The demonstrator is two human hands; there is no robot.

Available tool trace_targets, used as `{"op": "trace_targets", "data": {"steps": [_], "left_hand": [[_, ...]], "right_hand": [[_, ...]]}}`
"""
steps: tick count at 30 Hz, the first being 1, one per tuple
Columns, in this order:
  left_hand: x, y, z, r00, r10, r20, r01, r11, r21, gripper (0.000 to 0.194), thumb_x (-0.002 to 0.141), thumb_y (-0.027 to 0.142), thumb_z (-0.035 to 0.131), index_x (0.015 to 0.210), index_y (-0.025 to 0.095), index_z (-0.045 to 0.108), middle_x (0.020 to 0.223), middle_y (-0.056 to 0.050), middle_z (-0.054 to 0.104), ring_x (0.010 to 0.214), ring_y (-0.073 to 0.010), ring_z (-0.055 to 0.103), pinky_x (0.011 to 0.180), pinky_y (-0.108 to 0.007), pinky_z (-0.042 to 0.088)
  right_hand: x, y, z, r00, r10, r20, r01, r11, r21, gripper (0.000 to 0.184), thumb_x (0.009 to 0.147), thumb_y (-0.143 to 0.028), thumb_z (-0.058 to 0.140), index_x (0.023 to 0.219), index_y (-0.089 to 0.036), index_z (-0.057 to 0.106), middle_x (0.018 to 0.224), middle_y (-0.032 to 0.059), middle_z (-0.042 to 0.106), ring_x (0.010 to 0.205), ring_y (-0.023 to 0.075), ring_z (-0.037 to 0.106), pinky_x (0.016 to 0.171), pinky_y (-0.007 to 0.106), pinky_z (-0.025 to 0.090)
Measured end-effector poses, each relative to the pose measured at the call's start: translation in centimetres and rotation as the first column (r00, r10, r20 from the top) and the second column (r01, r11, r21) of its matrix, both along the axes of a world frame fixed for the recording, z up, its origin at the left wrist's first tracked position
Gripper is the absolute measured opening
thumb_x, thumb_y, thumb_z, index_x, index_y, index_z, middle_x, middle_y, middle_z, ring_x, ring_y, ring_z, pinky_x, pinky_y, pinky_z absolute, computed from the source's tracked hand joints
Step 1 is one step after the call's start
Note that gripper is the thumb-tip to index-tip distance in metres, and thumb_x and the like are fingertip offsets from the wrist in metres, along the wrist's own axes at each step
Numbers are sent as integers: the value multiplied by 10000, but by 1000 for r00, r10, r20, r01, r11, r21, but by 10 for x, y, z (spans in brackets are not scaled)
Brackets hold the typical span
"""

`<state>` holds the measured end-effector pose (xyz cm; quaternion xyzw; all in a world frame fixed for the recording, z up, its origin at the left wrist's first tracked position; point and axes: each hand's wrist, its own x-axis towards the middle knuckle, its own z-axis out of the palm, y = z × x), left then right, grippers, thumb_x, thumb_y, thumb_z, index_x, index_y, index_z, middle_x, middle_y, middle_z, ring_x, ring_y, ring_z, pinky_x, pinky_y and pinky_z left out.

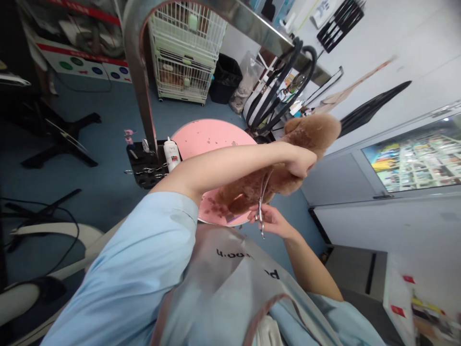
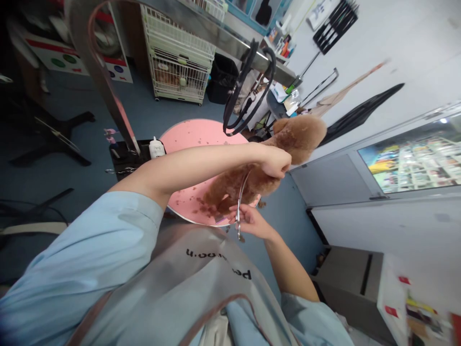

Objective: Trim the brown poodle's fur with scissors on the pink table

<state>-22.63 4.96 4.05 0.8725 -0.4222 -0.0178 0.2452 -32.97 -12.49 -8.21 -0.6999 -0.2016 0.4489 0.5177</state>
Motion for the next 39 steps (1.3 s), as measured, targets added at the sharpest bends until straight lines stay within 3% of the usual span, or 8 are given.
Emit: {"op": "trace_targets", "data": {"steps": [7,10,16,20,24,30,36,39], "left_hand": [[9,1,-12,997,-22,-68,11,988,-156,123,660,131,607,671,110,727,594,-43,609,532,-119,426,611,-291,331],[9,4,-14,997,-35,-73,21,983,-185,106,659,131,603,600,116,689,554,-30,575,510,-108,392,580,-289,306],[7,13,-17,995,-48,-88,28,977,-210,112,667,143,585,578,119,649,529,-12,546,505,-92,368,563,-274,282],[11,25,-23,991,-62,-117,29,964,-265,129,672,163,566,563,114,616,557,-14,554,534,-87,389,571,-258,291],[10,39,-28,985,-73,-158,21,952,-305,159,686,216,548,581,112,607,578,-12,553,551,-86,414,575,-247,300],[-1,49,-28,980,-24,-199,-41,948,-317,180,677,255,539,579,115,593,558,-5,533,547,-84,415,578,-241,312],[-1,52,-25,972,5,-233,-81,944,-318,174,689,248,549,580,118,586,558,3,532,549,-82,426,574,-229,322],[-10,57,-25,978,65,-199,-124,946,-301,167,723,213,535,603,114,594,574,0,543,560,-86,436,587,-230,335]], "right_hand": [[11,-13,28,987,156,-40,-161,972,-171,509,729,-374,792,1125,-142,573,963,86,674,843,153,661,811,317,536],[15,-18,38,988,150,-23,-152,965,-213,501,737,-390,779,1120,-141,572,956,87,669,833,153,656,805,319,537],[20,-16,43,978,207,10,-193,926,-326,487,741,-370,756,1126,-136,573,966,94,667,854,164,648,797,315,534],[28,-21,54,936,342,-86,-346,841,-417,482,720,-323,750,1125,-123,582,956,90,673,827,158,653,753,290,538],[47,-33,78,861,456,-227,-508,736,-447,554,707,-325,760,1188,-109,590,996,116,693,832,168,670,756,287,544],[73,-32,102,834,496,-241,-548,700,-457,607,674,-333,787,1213,-113,617,968,113,711,792,169,675,706,261,542],[81,-17,106,828,529,-186,-544,677,-496,493,666,-249,730,1137,-133,646,929,71,701,763,152,645,667,252,529],[72,-20,83,820,568,-64,-514,684,-517,327,661,-198,665,980,-127,658,814,25,656,705,124,594,648,243,503]]}}
